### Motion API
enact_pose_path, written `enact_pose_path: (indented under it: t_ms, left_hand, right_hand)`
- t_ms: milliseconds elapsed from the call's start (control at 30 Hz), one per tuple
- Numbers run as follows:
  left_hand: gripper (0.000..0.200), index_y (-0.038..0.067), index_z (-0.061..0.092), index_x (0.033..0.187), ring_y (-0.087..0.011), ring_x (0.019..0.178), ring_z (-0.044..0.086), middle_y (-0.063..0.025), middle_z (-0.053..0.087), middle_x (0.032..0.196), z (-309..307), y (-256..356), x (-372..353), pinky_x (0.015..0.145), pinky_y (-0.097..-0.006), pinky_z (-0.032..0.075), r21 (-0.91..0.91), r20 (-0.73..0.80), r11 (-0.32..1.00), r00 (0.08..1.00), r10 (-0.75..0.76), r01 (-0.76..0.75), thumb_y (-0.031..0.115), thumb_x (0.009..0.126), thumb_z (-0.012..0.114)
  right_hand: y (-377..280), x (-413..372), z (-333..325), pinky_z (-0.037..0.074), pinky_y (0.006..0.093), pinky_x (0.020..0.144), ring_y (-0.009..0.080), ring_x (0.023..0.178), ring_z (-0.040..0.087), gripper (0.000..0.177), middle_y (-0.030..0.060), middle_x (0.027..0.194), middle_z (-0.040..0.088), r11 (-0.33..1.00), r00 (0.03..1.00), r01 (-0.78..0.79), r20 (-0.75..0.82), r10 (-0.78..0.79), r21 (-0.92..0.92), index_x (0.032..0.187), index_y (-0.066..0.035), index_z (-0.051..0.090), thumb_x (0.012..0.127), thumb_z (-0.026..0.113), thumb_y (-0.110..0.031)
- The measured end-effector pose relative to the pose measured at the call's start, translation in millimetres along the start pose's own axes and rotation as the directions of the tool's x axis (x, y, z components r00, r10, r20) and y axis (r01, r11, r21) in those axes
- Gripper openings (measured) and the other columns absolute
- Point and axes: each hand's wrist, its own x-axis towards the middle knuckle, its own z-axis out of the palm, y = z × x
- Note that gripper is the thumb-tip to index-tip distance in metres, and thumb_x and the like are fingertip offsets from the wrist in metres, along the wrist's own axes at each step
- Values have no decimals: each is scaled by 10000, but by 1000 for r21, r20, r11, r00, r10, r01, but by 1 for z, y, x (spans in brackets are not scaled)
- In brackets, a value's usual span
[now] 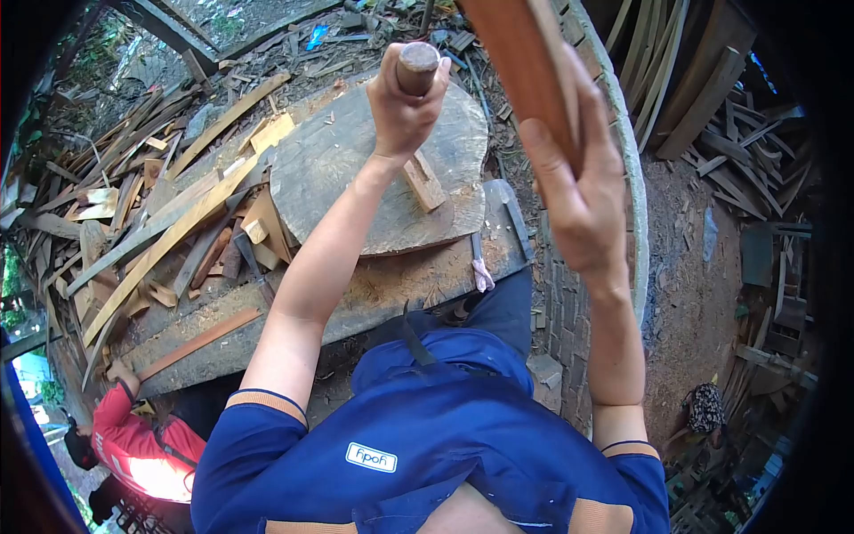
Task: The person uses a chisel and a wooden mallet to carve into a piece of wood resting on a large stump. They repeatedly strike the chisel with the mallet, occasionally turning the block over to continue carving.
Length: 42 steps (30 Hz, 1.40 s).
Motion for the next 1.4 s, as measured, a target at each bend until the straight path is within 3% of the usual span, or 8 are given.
enact_pose_path:
  t_ms: [67, 200, 267, 367, 433, 833, 1300, 1400]
  left_hand:
    - [208, 56, 562, 902, -99, 660, 608, -44, 636, 740, 0, -13, -4, 615, -265, 491, -180, -36, 984, 999, -19, 12, 98, 816, 747]
    - [167, 69, 547, 889, -84, 594, 593, -30, 603, 718, -25, -25, 3, 521, -223, 476, -237, -147, 940, 948, -283, 244, 69, 847, 708]
    - [202, 101, 496, 830, -90, 503, 554, -5, 552, 634, -38, -10, 15, 444, -211, 455, -307, -231, 898, 890, -393, 316, 48, 869, 687]
    - [221, 101, 467, 823, -90, 450, 501, -3, 522, 584, -63, -30, 21, 417, -236, 459, -502, -396, 813, 757, -519, 295, 50, 870, 677]
    - [212, 98, 464, 807, -101, 452, 495, -11, 524, 586, -81, -31, 23, 435, -260, 466, -569, -457, 767, 661, -595, 297, 95, 893, 657]
    - [225, 87, 456, 791, -114, 451, 512, -22, 510, 572, -63, -30, 28, 427, -267, 462, -562, -328, 798, 826, -459, 220, 93, 909, 648]
    - [188, 74, 504, 856, -97, 473, 539, -14, 540, 658, -27, -44, 12, 413, -228, 460, -97, -206, 993, 974, -90, 72, 62, 892, 688]
    - [195, 67, 516, 847, -84, 481, 537, -17, 554, 662, -26, -41, 13, 417, -218, 442, -104, -204, 988, 970, -131, 112, 76, 886, 707]
  right_hand:
    - [5, -6, 5, 547, 456, 838, 358, 941, 699, 594, 228, 1073, 687, 967, 948, -203, 216, 233, -154, 1494, -223, 326, 944, 544, -278]
    - [32, -23, 21, 533, 440, 854, 336, 936, 697, 583, 216, 1107, 676, 990, 982, -134, 142, 129, 32, 1485, -208, 355, 945, 544, -322]
    - [36, -33, 35, 507, 422, 883, 294, 986, 670, 595, 220, 1150, 652, 778, 839, -541, 266, 474, 319, 1483, -176, 368, 941, 553, -337]
    - [96, -64, 82, 450, 385, 947, 281, 1112, 595, 607, 222, 1242, 598, 844, 910, -415, 150, 387, 341, 1462, -66, 377, 943, 546, -331]
    - [104, -82, 94, 441, 373, 956, 277, 1130, 583, 602, 219, 1248, 593, 777, 829, -559, 219, 515, 290, 1448, -40, 388, 944, 539, -331]
    - [109, -107, 105, 414, 422, 1019, 368, 1232, 541, 610, 229, 1338, 546, 786, 791, -598, 271, 548, 156, 1477, -124, 350, 948, 539, -361]
    - [108, -93, 93, 473, 379, 935, 273, 1067, 626, 607, 221, 1254, 599, 773, 783, -612, 268, 561, 169, 1484, -106, 353, 958, 540, -343]
    - [66, -49, 67, 475, 374, 957, 277, 1072, 627, 572, 219, 1268, 592, 869, 912, -410, 127, 390, 278, 1473, -74, 369, 970, 513, -304]
